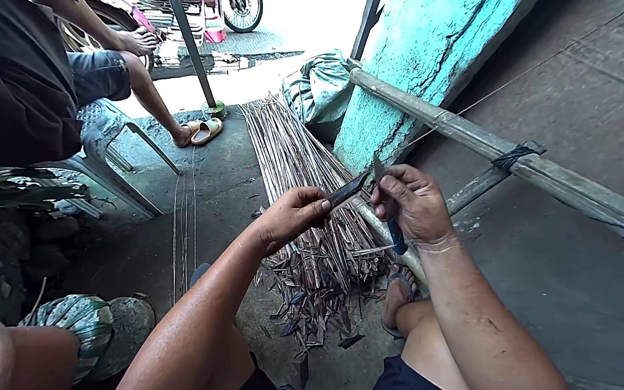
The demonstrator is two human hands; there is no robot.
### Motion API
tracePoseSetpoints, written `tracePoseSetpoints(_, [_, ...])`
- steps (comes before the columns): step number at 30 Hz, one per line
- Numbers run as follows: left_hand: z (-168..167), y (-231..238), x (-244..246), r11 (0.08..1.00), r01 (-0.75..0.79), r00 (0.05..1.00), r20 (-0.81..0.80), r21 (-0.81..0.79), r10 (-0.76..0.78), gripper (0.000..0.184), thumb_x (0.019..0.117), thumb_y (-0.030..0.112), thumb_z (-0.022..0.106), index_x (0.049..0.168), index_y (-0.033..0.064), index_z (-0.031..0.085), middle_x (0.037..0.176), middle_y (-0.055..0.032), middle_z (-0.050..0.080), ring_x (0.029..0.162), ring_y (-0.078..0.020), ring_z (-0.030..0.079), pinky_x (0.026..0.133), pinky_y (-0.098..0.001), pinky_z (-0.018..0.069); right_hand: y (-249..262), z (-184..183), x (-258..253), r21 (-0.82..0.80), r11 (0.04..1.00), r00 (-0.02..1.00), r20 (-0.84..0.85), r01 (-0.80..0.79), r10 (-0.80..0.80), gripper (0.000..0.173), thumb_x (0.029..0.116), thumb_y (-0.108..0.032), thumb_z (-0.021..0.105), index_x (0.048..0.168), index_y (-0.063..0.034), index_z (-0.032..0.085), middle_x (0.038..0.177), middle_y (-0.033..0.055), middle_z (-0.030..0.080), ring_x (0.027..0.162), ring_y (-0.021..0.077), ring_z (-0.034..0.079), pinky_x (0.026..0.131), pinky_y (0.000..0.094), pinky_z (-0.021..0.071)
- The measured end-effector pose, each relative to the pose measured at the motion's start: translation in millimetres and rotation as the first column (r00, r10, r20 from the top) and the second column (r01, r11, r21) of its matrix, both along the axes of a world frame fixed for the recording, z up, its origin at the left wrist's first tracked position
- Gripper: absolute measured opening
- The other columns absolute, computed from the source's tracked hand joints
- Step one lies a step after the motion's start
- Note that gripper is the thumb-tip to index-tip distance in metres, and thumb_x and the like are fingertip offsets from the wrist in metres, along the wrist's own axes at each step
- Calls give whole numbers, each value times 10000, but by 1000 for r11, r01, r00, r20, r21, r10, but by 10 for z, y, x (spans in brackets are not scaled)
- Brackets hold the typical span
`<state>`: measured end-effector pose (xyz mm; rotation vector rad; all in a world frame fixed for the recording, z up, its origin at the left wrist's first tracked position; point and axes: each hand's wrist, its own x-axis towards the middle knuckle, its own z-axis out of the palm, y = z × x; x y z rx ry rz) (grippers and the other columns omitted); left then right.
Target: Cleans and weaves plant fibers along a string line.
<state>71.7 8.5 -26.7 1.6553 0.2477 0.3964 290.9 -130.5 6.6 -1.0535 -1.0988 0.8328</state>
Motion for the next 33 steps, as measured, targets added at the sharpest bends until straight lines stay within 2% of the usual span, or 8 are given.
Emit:
tracePoseSetpoints(3, [78, -41, 2, 996, -87, 995, 36, -14, 88, 224, 1068, 155, 508, 1016, -4, 658, 812, -80, 688, 691, -139, 675, 684, -291, 600, -3, -76, -74, -176, 960, 974, 27, -218, 227, 121, 1024, -151, 611, 1001, -47, 669, 745, 63, 719, 551, 118, 669, 511, 261, 586])
tracePoseSetpoints(6, [131, -97, 2, 995, -100, 993, 60, 3, 99, 195, 1049, 112, 519, 1008, -7, 668, 805, -71, 695, 687, -136, 682, 678, -291, 607, 23, -120, -191, -246, 913, 943, -16, -326, 332, 137, 1027, -143, 616, 1035, -17, 669, 758, 51, 724, 558, 98, 662, 507, 230, 567])
tracePoseSetpoints(10, [142, -124, -17, 997, -71, 993, 94, 39, 67, 199, 1048, 114, 529, 1021, -8, 684, 798, -61, 690, 667, -121, 660, 645, -268, 586, 46, -119, -125, -241, 908, 937, -22, -342, 347, 129, 1016, -127, 634, 1037, -13, 692, 763, 61, 728, 569, 103, 671, 521, 230, 577])
tracePoseSetpoints(19, [196, -85, -17, 999, 29, 997, 70, -29, -27, 233, 1065, 152, 515, 1007, -4, 679, 799, -56, 692, 620, -81, 625, 588, -220, 544, 66, -169, 2, -105, 938, 937, 89, -329, 338, 101, 985, -93, 681, 1034, -15, 722, 811, 49, 744, 615, 97, 688, 561, 239, 602])
tracePoseSetpoints(25, [171, -66, 1, 997, 71, 996, 58, -21, -70, 259, 1071, 168, 497, 982, 3, 676, 770, -40, 673, 606, -74, 605, 574, -214, 522, 69, -212, 84, -89, 927, 919, 128, -365, 374, 116, 988, -113, 686, 1056, -27, 726, 843, 31, 753, 653, 94, 701, 595, 244, 609])
tracePoseSetpoints(28, [192, -62, -40, 998, 50, 998, 49, -33, -48, 245, 1068, 172, 509, 995, 9, 677, 794, -45, 687, 607, -70, 604, 569, -204, 515, 64, -214, 158, -103, 936, 925, 150, -337, 350, 97, 983, -137, 698, 1000, -46, 728, 804, 29, 747, 623, 93, 692, 577, 242, 603])
tracePoseSetpoints(30, [194, -56, -76, 999, 29, 999, 41, -18, -29, 235, 1066, 171, 520, 998, 13, 680, 812, -48, 692, 626, -80, 619, 584, -217, 531, 65, -210, 170, -127, 933, 920, 166, -338, 356, 97, 990, -161, 694, 982, -68, 721, 786, 15, 743, 614, 85, 687, 573, 235, 597])
tracePoseSetpoints(33, [154, -66, -80, 1000, 23, 999, 32, -9, -23, 229, 1063, 160, 532, 989, 10, 689, 821, -40, 708, 653, -80, 649, 612, -228, 562, 93, -232, 34, -144, 910, 907, 117, -388, 405, 99, 994, -128, 678, 1050, -54, 711, 824, 2, 745, 643, 80, 693, 583, 235, 602])
